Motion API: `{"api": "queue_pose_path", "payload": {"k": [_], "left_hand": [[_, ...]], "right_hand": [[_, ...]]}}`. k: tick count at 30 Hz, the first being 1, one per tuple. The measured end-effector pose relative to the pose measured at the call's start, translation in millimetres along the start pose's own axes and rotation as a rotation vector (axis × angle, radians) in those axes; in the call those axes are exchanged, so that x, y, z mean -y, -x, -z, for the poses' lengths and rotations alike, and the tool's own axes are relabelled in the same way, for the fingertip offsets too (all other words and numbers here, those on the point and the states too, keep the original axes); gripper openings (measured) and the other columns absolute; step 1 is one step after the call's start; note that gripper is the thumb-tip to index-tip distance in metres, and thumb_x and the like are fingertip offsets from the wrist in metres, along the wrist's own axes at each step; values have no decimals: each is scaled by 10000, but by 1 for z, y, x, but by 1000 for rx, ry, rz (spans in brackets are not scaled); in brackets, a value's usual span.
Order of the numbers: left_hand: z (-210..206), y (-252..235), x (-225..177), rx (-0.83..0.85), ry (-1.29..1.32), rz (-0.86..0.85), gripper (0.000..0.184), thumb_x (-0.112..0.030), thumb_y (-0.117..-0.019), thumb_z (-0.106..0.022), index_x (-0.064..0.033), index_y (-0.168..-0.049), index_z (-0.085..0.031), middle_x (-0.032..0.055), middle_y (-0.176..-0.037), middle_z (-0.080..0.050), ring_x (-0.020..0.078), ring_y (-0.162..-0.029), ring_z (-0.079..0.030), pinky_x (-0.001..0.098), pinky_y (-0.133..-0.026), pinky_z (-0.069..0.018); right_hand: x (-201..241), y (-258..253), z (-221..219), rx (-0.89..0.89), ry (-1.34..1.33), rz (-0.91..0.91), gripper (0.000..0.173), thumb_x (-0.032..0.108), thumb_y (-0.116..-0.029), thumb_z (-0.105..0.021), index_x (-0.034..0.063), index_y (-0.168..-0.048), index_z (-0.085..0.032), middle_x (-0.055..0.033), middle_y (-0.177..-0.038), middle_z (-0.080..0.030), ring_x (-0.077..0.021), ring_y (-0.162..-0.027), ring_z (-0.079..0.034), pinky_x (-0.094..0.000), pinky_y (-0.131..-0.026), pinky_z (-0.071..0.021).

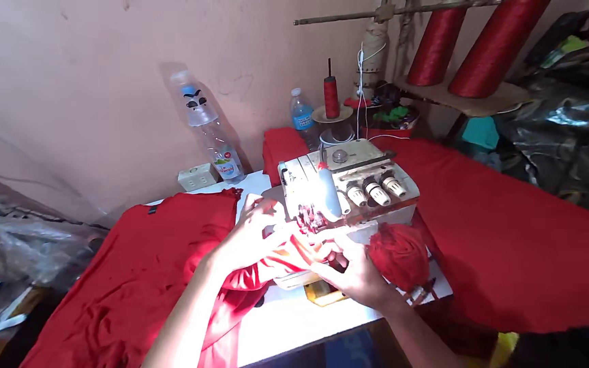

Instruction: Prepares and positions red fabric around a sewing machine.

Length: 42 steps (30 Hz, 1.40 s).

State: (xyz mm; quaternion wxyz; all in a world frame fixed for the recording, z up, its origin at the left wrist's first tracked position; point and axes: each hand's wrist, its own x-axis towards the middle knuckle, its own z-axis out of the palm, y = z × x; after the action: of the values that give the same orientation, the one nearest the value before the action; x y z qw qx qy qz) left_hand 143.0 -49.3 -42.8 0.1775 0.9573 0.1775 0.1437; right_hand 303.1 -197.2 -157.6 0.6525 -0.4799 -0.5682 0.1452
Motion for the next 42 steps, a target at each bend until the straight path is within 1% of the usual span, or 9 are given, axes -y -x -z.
{"api": "queue_pose_path", "payload": {"k": [2,4,9,14,18,23,26,33,42], "left_hand": [[1,8,-6,16,308,-101,189,-210,-916,-682,-42,-991,-725,-27,-1059,-675,0,-1112,-561,188,-986,-455],[-3,12,-11,110,470,-101,233,-158,-944,-606,-3,-1115,-638,-57,-1042,-661,-63,-1036,-591,149,-934,-493],[-15,-9,13,193,77,36,217,-157,-961,-596,-20,-1058,-732,131,-1128,-679,301,-1182,-562,512,-1028,-414],[2,15,-13,47,307,-78,175,-239,-964,-571,-133,-935,-706,-90,-967,-658,-22,-1055,-557,183,-958,-441],[-34,56,-83,-27,-217,-187,284,-244,-955,-534,-76,-1010,-756,95,-1078,-746,267,-1098,-691,543,-962,-495],[-96,57,-82,-261,-602,-103,246,-229,-910,-569,-71,-949,-753,105,-921,-746,299,-879,-731,496,-733,-551],[-105,49,-66,-389,-556,-128,222,-224,-892,-573,-91,-872,-748,87,-822,-725,280,-805,-713,500,-743,-510],[-93,28,-53,-403,-175,77,274,-265,-895,-615,-83,-1014,-783,191,-1176,-713,435,-1206,-603,664,-983,-407],[-76,24,-15,-392,-35,370,227,-227,-928,-671,-64,-1051,-770,155,-1138,-688,393,-1193,-564,588,-908,-433]], "right_hand": [[3,-2,-1,1,92,20,314,305,-878,-739,19,-1008,-737,-41,-883,-700,-11,-771,-607,-174,-710,-507],[8,0,1,21,81,127,212,225,-908,-703,20,-881,-751,-59,-799,-686,-33,-731,-606,-170,-681,-495],[14,27,11,20,-7,143,104,150,-890,-722,69,-903,-786,-64,-1007,-588,58,-880,-539,-45,-743,-452],[-12,16,7,-25,126,58,166,188,-875,-697,42,-850,-773,-91,-993,-622,-2,-913,-566,-99,-774,-461],[-21,12,12,23,-41,11,115,117,-855,-699,33,-873,-776,-59,-1044,-629,9,-1002,-578,-109,-839,-484],[-18,32,25,-9,-191,-40,171,81,-840,-701,82,-990,-783,20,-1020,-618,97,-794,-515,-50,-657,-429],[-16,42,30,-25,-186,-77,221,98,-856,-676,51,-1060,-746,26,-1031,-631,118,-733,-476,-42,-613,-399],[-15,45,29,-35,-194,-93,287,99,-859,-672,4,-1129,-698,17,-1072,-649,116,-693,-463,-46,-585,-394],[4,45,11,-30,-120,-95,245,142,-886,-665,5,-1088,-687,25,-989,-667,81,-723,-540,-79,-620,-466]]}}
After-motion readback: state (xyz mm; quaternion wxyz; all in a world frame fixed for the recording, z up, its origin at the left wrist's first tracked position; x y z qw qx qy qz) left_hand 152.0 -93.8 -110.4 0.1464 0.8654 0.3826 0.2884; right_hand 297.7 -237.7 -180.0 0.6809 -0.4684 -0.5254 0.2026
